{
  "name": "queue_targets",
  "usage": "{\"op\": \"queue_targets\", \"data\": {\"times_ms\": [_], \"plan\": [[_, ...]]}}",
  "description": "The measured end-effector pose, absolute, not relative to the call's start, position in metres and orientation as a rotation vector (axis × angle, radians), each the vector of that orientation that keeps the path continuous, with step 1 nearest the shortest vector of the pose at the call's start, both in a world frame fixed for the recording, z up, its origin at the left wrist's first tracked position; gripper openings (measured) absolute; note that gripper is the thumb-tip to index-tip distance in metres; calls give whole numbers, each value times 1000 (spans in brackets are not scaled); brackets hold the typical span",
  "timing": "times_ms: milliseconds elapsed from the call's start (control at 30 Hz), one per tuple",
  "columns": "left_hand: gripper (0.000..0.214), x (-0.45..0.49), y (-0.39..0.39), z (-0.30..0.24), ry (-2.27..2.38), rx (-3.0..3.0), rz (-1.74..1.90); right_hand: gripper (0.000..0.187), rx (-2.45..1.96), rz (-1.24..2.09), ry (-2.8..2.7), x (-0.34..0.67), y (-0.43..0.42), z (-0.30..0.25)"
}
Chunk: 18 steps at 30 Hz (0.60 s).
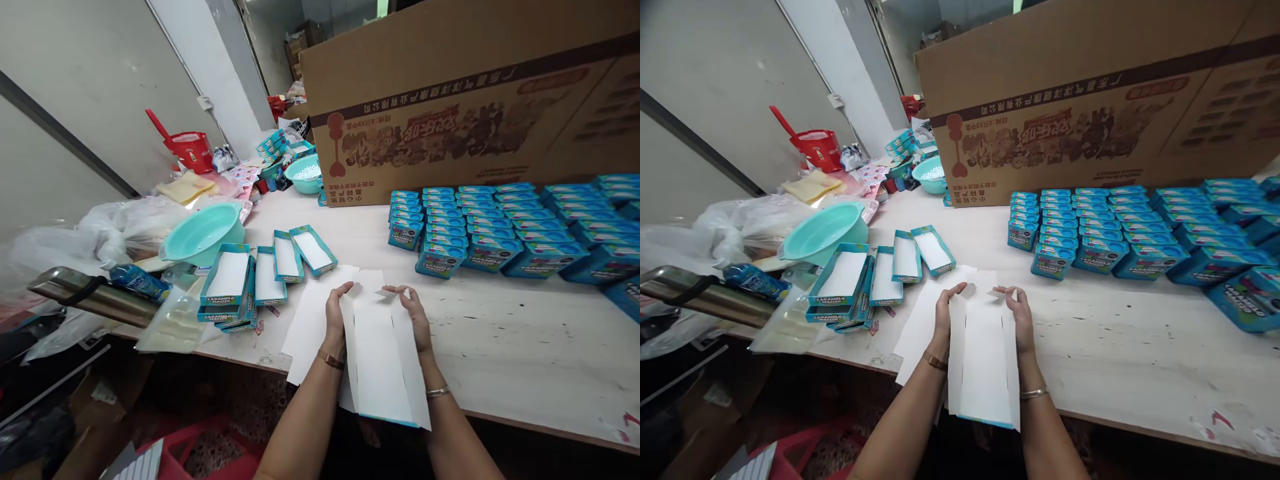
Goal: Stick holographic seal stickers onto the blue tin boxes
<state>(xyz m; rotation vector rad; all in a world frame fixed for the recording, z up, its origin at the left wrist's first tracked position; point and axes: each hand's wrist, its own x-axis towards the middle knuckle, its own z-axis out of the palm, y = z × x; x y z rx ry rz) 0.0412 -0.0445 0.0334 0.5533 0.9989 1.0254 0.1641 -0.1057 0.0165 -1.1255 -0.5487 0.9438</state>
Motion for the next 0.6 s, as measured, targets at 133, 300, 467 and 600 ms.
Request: {"op": "queue_targets", "data": {"times_ms": [133,300,467,600], "plan": [[20,46,-48,28,1051,898,1061,31,-1364,846,-712,159,-100,9],[19,56,-53,19,1055,897,1213,56,-1424,720,-689,156,-99,-1],[39,54,-49,14,1056,875,1358,45,-1363,841,-809,161,-100,0],[26,47,-38,16,913,993,1132,44,-1365,876,-930,165,-97,3]]}}
